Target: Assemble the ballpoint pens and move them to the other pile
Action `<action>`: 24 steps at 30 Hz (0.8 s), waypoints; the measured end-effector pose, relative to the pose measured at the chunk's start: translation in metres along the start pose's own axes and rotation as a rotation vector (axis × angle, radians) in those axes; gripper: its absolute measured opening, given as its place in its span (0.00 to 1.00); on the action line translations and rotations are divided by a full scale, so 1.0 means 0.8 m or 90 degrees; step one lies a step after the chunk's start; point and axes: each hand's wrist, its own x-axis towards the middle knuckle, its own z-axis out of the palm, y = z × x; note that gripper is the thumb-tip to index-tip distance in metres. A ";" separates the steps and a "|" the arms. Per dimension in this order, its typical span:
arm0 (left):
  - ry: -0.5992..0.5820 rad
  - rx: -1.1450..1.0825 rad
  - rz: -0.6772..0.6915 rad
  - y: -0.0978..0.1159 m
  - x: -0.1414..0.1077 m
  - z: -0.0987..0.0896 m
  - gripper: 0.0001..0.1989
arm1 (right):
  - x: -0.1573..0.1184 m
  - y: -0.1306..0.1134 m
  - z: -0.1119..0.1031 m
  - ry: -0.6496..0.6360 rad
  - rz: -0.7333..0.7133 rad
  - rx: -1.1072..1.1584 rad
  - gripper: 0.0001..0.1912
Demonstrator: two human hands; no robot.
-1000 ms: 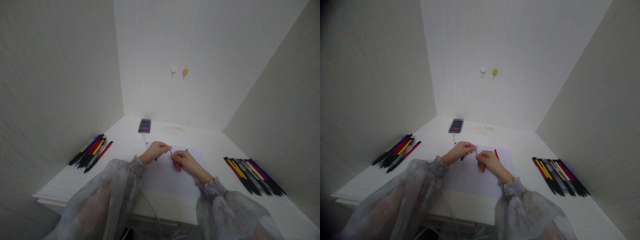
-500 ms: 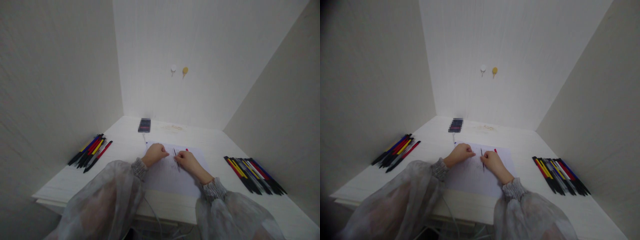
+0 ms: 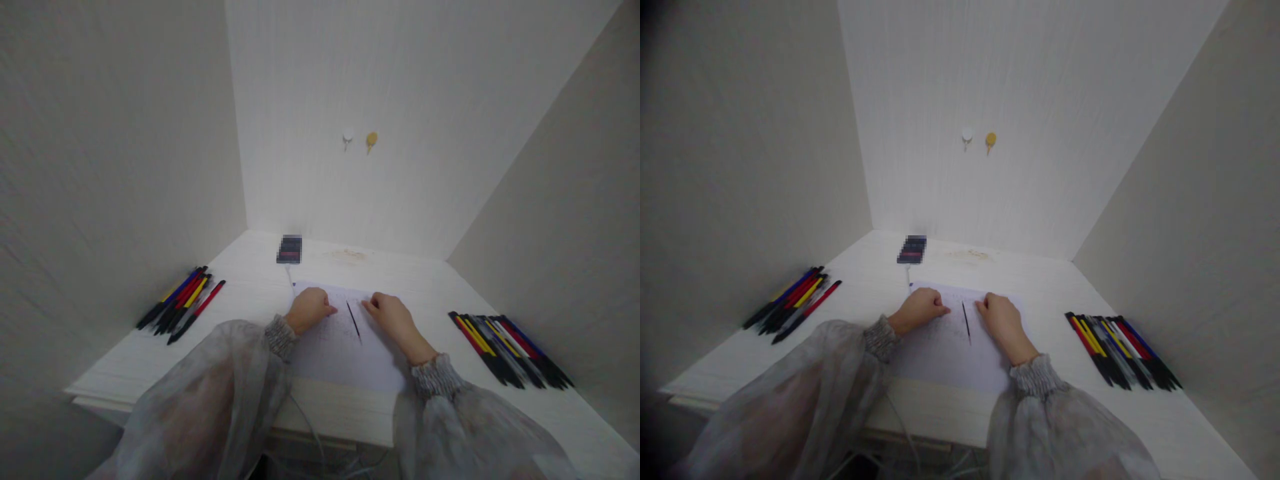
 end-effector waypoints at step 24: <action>-0.018 0.070 -0.125 -0.029 0.007 -0.013 0.12 | 0.039 -0.026 -0.004 -0.039 -0.032 -0.045 0.13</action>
